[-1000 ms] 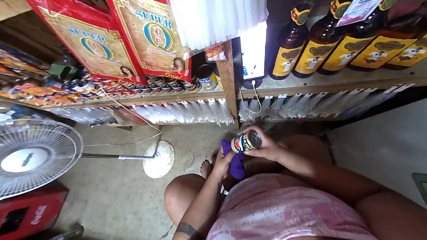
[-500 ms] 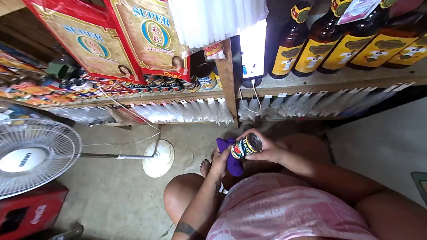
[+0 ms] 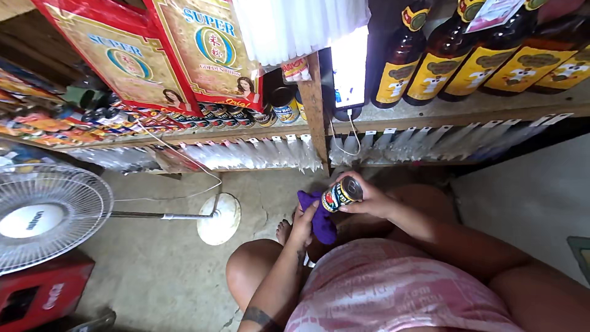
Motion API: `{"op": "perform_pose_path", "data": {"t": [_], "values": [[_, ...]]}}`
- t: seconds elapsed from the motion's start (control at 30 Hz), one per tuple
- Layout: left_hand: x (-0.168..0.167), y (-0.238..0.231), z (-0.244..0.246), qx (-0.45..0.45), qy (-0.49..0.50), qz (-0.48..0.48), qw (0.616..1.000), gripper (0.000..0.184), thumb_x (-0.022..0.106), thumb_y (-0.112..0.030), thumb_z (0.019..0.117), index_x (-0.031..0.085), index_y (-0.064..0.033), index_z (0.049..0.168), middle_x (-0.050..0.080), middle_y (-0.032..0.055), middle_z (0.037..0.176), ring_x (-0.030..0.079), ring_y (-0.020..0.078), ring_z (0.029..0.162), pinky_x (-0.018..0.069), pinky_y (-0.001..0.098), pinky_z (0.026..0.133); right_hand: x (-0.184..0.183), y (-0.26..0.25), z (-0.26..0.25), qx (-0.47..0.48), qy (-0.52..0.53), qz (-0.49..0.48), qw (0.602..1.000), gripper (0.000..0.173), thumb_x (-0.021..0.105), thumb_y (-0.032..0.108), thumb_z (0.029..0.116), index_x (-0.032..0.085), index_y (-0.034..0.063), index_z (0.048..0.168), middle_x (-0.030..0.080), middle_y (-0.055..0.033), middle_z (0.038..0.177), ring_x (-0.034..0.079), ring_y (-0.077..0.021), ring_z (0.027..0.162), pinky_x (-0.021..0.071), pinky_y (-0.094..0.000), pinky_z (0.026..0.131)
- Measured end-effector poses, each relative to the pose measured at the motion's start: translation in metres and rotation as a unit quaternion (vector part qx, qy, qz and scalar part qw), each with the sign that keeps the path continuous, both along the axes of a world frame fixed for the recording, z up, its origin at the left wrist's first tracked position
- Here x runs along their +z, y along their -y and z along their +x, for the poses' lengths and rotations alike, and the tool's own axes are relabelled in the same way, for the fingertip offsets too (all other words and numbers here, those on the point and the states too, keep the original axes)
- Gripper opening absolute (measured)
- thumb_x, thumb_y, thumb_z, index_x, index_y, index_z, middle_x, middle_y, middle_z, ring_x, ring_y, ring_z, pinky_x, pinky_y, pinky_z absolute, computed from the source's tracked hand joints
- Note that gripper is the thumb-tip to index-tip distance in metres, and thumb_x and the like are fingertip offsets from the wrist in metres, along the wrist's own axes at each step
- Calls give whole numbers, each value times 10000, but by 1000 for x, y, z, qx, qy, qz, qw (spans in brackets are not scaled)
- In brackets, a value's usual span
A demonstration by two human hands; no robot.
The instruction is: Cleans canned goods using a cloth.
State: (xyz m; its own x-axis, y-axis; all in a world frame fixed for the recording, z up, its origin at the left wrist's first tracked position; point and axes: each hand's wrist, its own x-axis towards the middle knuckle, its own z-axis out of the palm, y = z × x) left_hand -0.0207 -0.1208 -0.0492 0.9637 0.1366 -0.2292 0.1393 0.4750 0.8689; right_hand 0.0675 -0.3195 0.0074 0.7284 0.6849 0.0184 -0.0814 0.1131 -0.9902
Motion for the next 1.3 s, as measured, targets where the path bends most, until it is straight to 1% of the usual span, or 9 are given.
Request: {"op": "perform_pose_path", "data": {"t": [0.17,0.33,0.53,0.7,0.77,0.87,1.0,1.17,1.3], "values": [[-2,1,1,-23,20,48,998,301,592,-114,952,524,14,1216,729,34,974,717,108,897,603,326,853,-5,-6,-6,24,22,46,998,700,797,79,753,400,-1,1324,578,-77,1311,586,-119,1213,505,-310,1047],[-1,1,0,-61,17,62,996,290,595,-52,930,528,13,1205,726,24,965,714,102,884,601,320,851,-6,-10,-5,-10,58,12,998,695,778,63,774,400,-50,1346,577,-113,1326,591,-116,1211,509,-285,1035],[1,-4,-2,-62,2,23,998,354,617,-148,944,502,8,1239,727,35,974,718,110,885,606,324,839,1,-8,-1,-47,53,-48,996,725,797,120,776,413,-57,1365,593,-135,1304,603,-111,1196,513,-272,1029],[7,-2,-2,-8,-32,-31,999,368,621,-211,931,499,-28,1226,727,32,941,720,102,858,611,306,797,8,-5,2,-36,6,-75,996,739,797,74,764,409,-32,1384,578,-121,1304,606,-90,1173,523,-247,1000],[7,-2,-1,5,-50,-41,998,373,585,-218,946,482,-27,1249,718,37,948,715,102,866,610,304,796,5,-3,0,-22,-4,-49,999,751,796,64,747,400,-28,1379,574,-101,1302,599,-87,1176,518,-254,1006],[5,-1,-2,6,-46,-49,998,375,606,-242,946,502,-22,1233,727,50,951,721,116,877,612,312,807,-7,-3,-6,12,6,30,999,722,801,83,744,391,-8,1331,577,-72,1303,589,-106,1203,509,-288,1033],[2,0,-2,-18,-10,-12,1000,309,608,-207,961,544,-6,1187,741,47,948,727,123,881,611,334,834,-14,-6,-14,28,47,85,995,672,789,63,765,404,10,1313,573,-73,1338,571,-131,1250,492,-327,1072],[1,-1,-1,-69,28,53,996,274,603,-92,944,532,-9,1195,732,-3,962,716,87,888,601,312,855,-15,-10,-11,-12,97,72,993,664,780,82,797,398,-34,1328,573,-97,1344,579,-120,1239,493,-309,1070],[2,-5,-2,-79,0,13,997,363,629,-171,941,500,-10,1239,732,19,978,720,103,896,604,321,851,-8,-10,-7,-52,48,19,997,701,778,74,777,391,-63,1346,585,-111,1310,603,-116,1201,522,-289,1033]]}}
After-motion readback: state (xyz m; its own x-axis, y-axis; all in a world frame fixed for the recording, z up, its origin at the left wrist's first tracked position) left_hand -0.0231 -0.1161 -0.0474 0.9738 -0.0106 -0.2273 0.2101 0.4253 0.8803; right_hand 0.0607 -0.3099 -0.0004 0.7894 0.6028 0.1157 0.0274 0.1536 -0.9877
